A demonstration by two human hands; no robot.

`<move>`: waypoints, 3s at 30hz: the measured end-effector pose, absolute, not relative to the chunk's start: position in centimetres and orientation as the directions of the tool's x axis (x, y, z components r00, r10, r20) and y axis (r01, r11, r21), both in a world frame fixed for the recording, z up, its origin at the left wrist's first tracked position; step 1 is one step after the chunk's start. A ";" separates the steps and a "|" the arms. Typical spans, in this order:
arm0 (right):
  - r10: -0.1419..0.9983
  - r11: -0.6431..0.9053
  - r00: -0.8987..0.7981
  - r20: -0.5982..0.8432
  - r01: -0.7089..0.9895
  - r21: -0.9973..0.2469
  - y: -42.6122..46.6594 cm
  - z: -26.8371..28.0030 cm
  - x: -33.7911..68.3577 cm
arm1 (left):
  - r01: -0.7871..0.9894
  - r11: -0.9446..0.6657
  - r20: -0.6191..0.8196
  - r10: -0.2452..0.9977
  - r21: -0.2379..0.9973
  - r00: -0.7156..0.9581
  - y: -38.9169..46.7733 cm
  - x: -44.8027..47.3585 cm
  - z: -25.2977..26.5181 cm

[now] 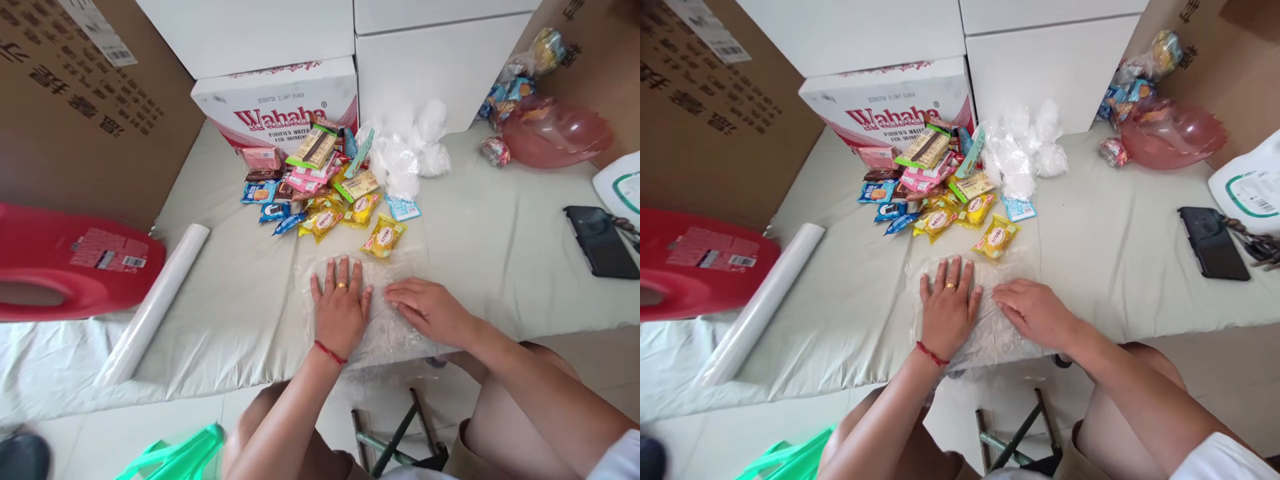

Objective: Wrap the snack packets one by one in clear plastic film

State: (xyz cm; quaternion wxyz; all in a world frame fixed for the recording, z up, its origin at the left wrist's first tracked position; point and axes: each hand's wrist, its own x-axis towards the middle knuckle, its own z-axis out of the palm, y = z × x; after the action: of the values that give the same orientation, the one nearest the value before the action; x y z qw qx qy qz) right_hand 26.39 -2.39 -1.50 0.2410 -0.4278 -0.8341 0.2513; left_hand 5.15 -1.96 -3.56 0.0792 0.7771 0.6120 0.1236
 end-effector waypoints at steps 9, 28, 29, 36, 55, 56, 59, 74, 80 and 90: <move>0.799 0.573 -0.590 -0.116 0.806 -0.147 9.2 1.9 28.0 | 0.935 -0.232 0.021 0.972 0.269 0.236 -2.0 5.1 -3.2; 0.827 0.540 -0.557 0.074 0.751 -0.379 17.1 6.4 18.1 | 0.900 -0.277 0.037 0.959 0.336 0.281 -0.6 3.5 -3.6; 0.850 0.511 -0.518 0.094 0.771 -0.379 17.2 6.1 17.6 | 0.899 -0.276 0.038 0.959 0.340 0.281 -0.5 3.5 -3.6; 0.967 0.239 -0.243 -0.079 0.969 -0.066 18.0 3.7 19.3 | 0.885 -0.293 0.029 0.952 0.363 0.303 -0.3 3.2 -3.6; 0.525 0.312 -0.809 -0.264 0.471 -0.825 9.6 12.0 24.1 | 0.772 -0.205 -0.054 0.954 0.602 0.295 1.3 2.0 -3.3; 0.369 0.347 -0.863 -0.346 0.473 -0.810 9.3 11.5 23.3 | 0.747 -0.183 -0.061 0.956 0.639 0.286 1.4 1.9 -3.2; 0.148 0.480 -0.884 -0.443 0.456 -0.749 9.0 9.0 19.9 | 0.620 -0.078 -0.109 0.960 0.781 0.258 2.0 1.4 -2.6; 0.884 0.388 -0.431 -0.182 0.892 -0.231 -2.6 1.6 18.4 | 0.415 0.045 -0.140 0.969 0.909 0.203 1.7 1.1 -1.8; 0.875 0.382 -0.426 -0.231 0.899 -0.212 -2.6 1.9 18.8 | 0.480 -0.019 -0.092 0.974 0.877 0.207 1.5 1.3 -2.0; 0.804 0.493 -0.556 -0.212 0.822 -0.287 -0.6 4.5 19.9 | 0.497 -0.031 -0.086 0.974 0.867 0.210 1.4 1.6 -1.9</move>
State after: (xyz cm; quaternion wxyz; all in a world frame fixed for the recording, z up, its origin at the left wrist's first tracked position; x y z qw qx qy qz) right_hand 19.89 -0.59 4.46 -0.0249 -0.4705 -0.8635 0.1798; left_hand 1.57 1.41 -1.93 0.4149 0.6578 0.5590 0.2873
